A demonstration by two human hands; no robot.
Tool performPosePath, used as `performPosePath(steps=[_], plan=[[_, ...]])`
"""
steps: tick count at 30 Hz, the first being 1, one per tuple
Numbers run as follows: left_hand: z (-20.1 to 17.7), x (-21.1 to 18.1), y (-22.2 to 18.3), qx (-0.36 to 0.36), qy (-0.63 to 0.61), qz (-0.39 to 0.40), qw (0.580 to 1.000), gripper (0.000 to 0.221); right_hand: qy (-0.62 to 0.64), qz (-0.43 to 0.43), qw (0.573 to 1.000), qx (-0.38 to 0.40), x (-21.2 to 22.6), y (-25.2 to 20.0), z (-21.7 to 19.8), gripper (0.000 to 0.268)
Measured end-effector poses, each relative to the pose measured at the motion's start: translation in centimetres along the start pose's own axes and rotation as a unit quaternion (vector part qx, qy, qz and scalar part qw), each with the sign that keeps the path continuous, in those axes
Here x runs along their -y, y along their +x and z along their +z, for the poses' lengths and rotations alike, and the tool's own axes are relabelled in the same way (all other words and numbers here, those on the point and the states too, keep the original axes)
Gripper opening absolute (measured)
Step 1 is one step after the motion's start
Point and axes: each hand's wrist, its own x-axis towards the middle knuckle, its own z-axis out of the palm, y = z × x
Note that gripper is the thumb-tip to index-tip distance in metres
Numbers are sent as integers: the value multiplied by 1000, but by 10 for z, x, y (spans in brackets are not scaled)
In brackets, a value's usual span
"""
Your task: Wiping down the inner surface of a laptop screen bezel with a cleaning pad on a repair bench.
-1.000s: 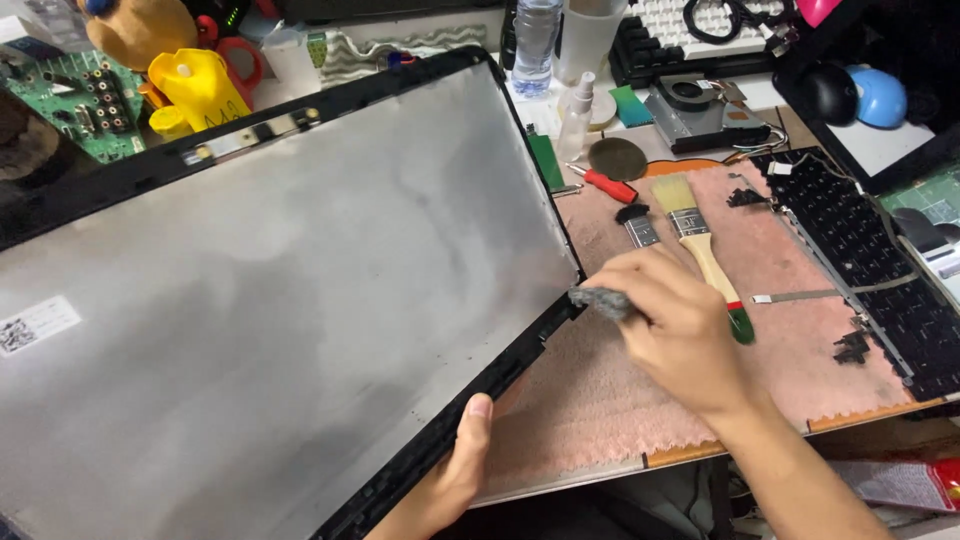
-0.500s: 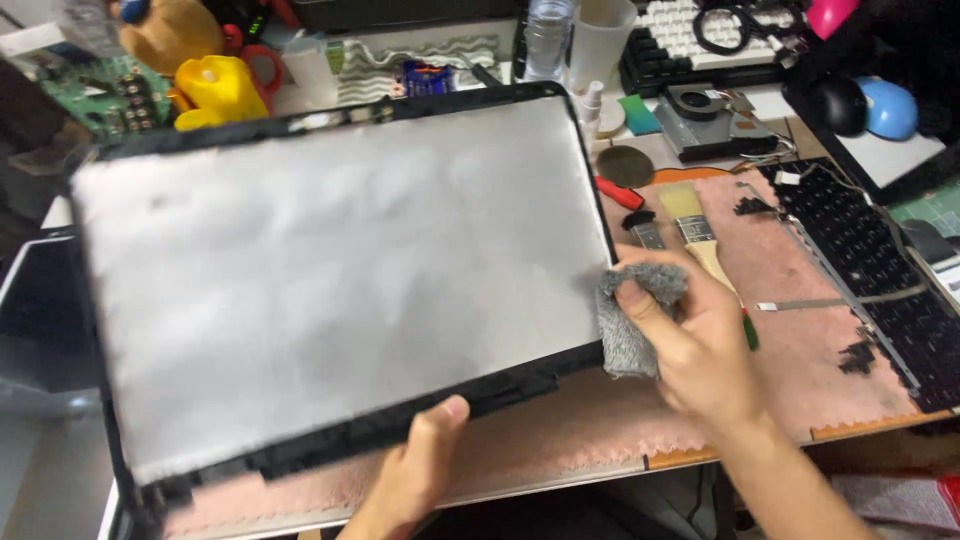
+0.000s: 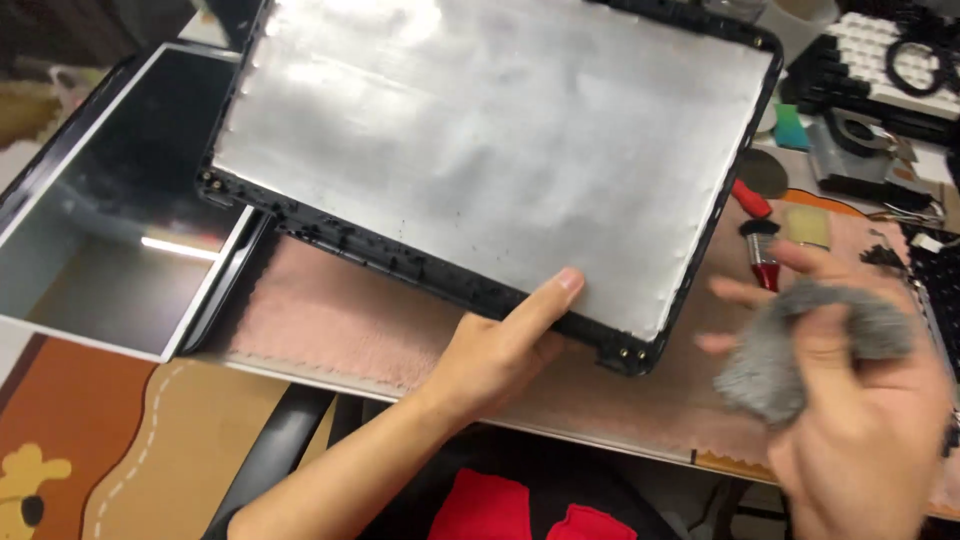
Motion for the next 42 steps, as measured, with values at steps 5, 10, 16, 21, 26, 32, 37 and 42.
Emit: performPosePath(steps=[5,10,16,21,26,32,37,42], plan=[[-1,-13,-11,60,-71,-9,996,54,-67,0,997,-32,-28,4,-19,16],[-3,4,6,77,-53,22,995,42,-217,-23,976,-7,1,-8,3,22],[7,-19,-15,4,136,-100,986,79,-252,-147,956,45,-2,-12,10,16],[5,12,9,62,287,-133,947,103,-309,-285,904,75,-7,-12,15,15],[-1,65,43,72,192,431,879,34,-352,-314,876,103,-19,3,5,16],[3,40,20,104,236,88,962,96,-306,-284,900,128,-30,0,13,16],[3,39,17,82,234,113,962,88,-313,-329,884,114,-40,2,13,12],[5,40,16,55,232,149,960,79,-318,-337,877,126,-52,10,1,28]])
